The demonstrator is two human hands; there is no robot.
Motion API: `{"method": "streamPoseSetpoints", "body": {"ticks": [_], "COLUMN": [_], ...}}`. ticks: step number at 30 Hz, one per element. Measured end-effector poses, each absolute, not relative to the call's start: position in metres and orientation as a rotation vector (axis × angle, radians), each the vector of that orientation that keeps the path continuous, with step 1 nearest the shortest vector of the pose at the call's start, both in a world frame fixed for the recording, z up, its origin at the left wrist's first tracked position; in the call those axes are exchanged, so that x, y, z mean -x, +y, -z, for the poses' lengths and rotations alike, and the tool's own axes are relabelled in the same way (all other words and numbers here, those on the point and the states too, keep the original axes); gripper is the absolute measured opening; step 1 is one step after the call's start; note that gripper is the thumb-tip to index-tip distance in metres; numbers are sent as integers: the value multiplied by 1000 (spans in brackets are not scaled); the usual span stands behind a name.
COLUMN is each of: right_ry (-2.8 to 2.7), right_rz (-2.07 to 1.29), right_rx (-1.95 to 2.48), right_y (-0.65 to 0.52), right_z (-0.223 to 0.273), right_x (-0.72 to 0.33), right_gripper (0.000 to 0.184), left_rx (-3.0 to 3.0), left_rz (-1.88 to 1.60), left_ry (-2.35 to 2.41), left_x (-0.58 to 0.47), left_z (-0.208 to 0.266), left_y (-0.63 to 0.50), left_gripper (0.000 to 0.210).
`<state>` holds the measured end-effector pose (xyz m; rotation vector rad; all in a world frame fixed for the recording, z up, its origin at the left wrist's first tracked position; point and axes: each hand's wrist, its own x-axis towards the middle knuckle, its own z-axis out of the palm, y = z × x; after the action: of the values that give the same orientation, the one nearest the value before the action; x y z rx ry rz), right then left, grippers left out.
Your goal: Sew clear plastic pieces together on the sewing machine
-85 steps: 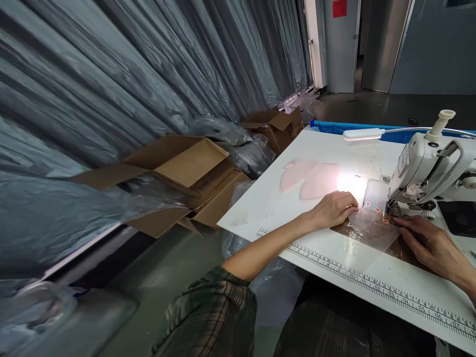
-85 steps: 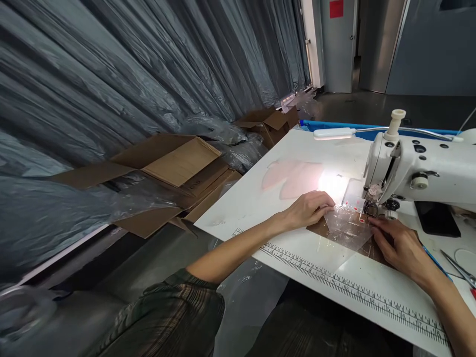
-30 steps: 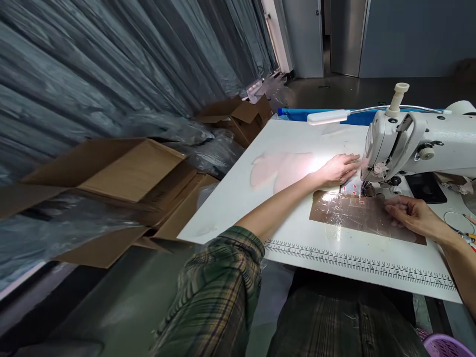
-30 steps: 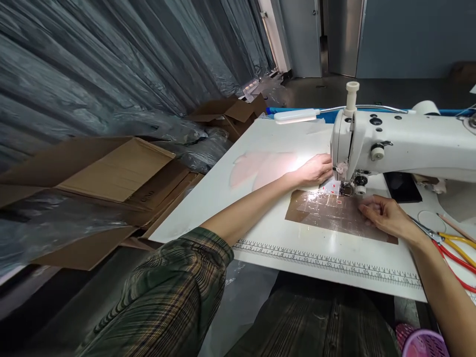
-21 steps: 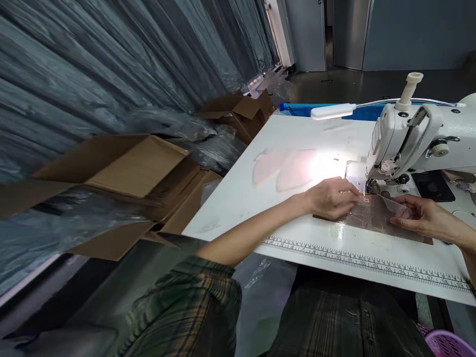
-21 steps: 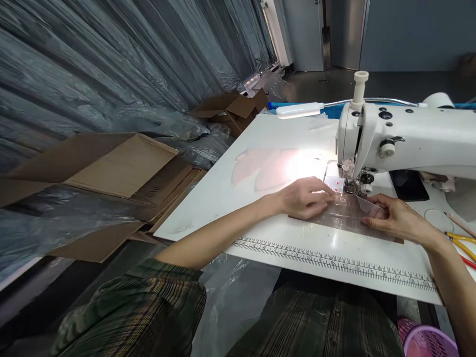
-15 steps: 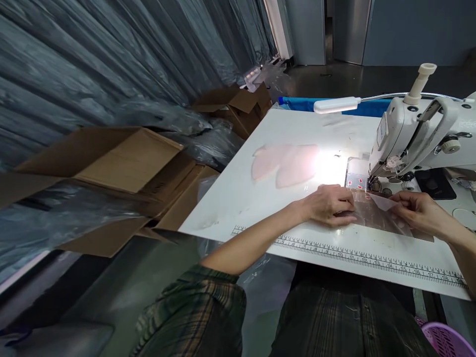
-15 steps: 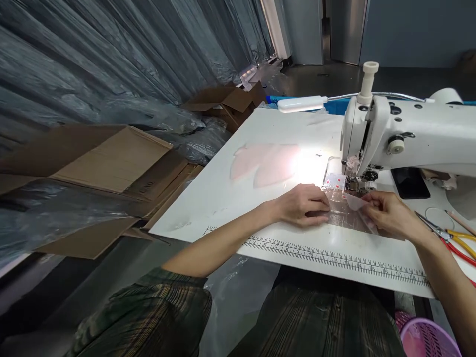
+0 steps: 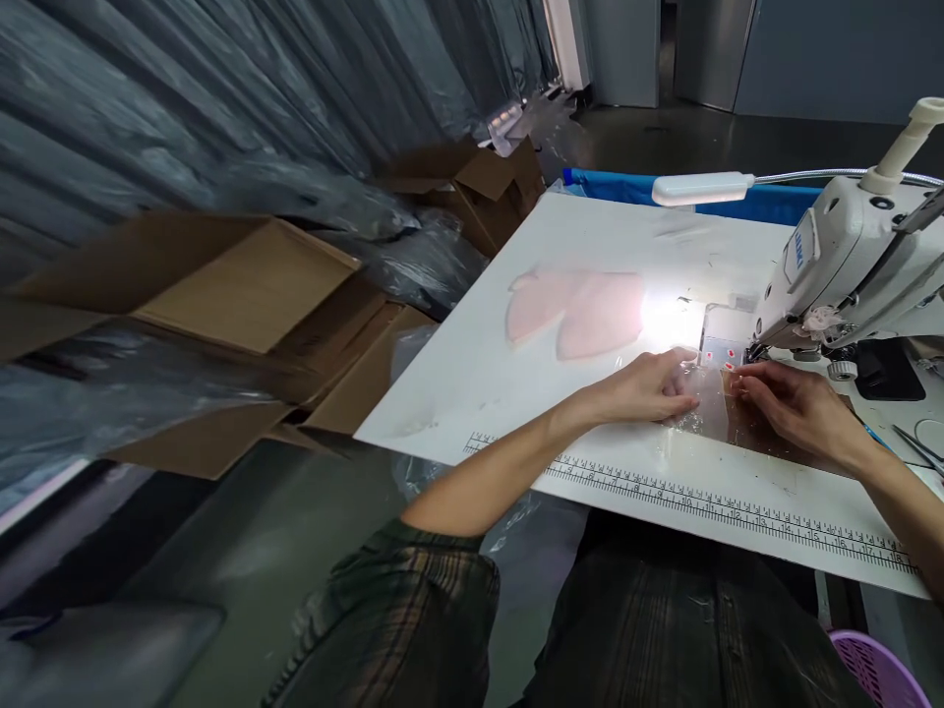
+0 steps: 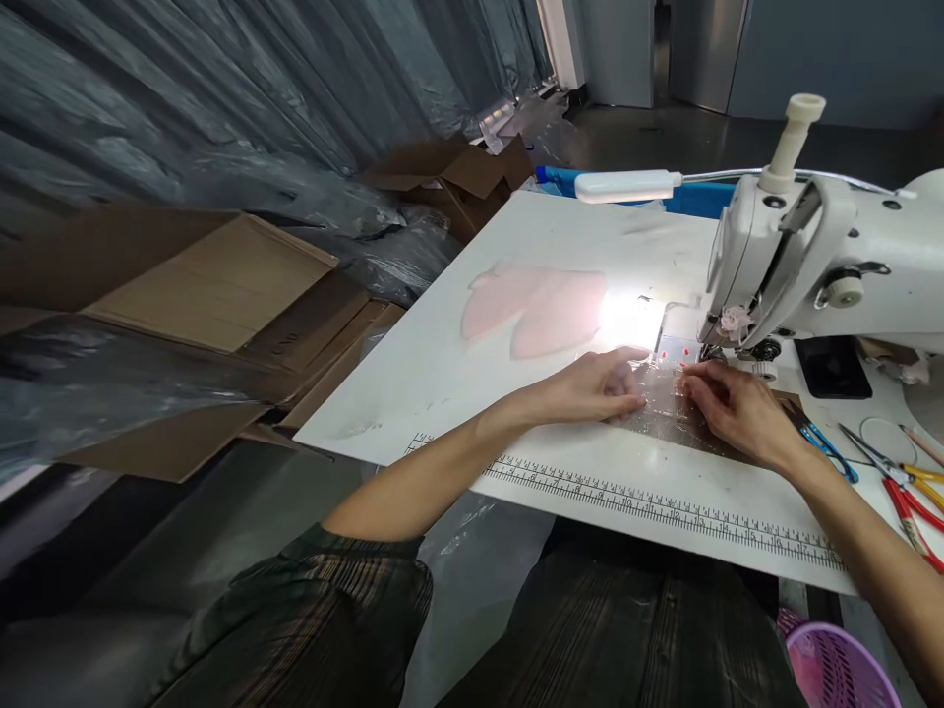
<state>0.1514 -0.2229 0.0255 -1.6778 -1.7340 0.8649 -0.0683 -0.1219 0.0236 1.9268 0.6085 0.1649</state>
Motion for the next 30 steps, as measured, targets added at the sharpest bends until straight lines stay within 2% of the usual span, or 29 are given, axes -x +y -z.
{"method": "streamPoseSetpoints", "body": {"ticks": [3, 6, 9, 14, 18, 27, 30], "right_ry": [-2144, -2328, -2309, -2155, -2091, -2312, -2343], "right_rz": [-420, -182, -213, -435, -512, -44, 31], "right_rx": [1619, 1582, 1585, 1574, 1557, 1429, 1474], "right_y": [-230, -231, -229, -226, -226, -225, -226], "right_z": [-11, -3, 0, 0, 0, 17, 18], "right_x": [-165, -170, -173, -180, -184, -181, -177], "right_gripper": [42, 42, 41, 41, 43, 43, 41], "left_rx": [-1944, -1937, -1870, -1772, -1657, -1558, -1669], "left_rz": [-287, -406, -409, -417, -393, -339, -321], "left_ry": [713, 815, 863, 921, 960, 1004, 978], "left_x": [61, 53, 52, 54, 51, 53, 56], "left_z": [-17, -13, -13, -11, -10, -26, -25], "left_y": [-126, -129, -127, -120, -115, -115, -115], "left_gripper": [64, 75, 85, 72, 72, 74, 81]}}
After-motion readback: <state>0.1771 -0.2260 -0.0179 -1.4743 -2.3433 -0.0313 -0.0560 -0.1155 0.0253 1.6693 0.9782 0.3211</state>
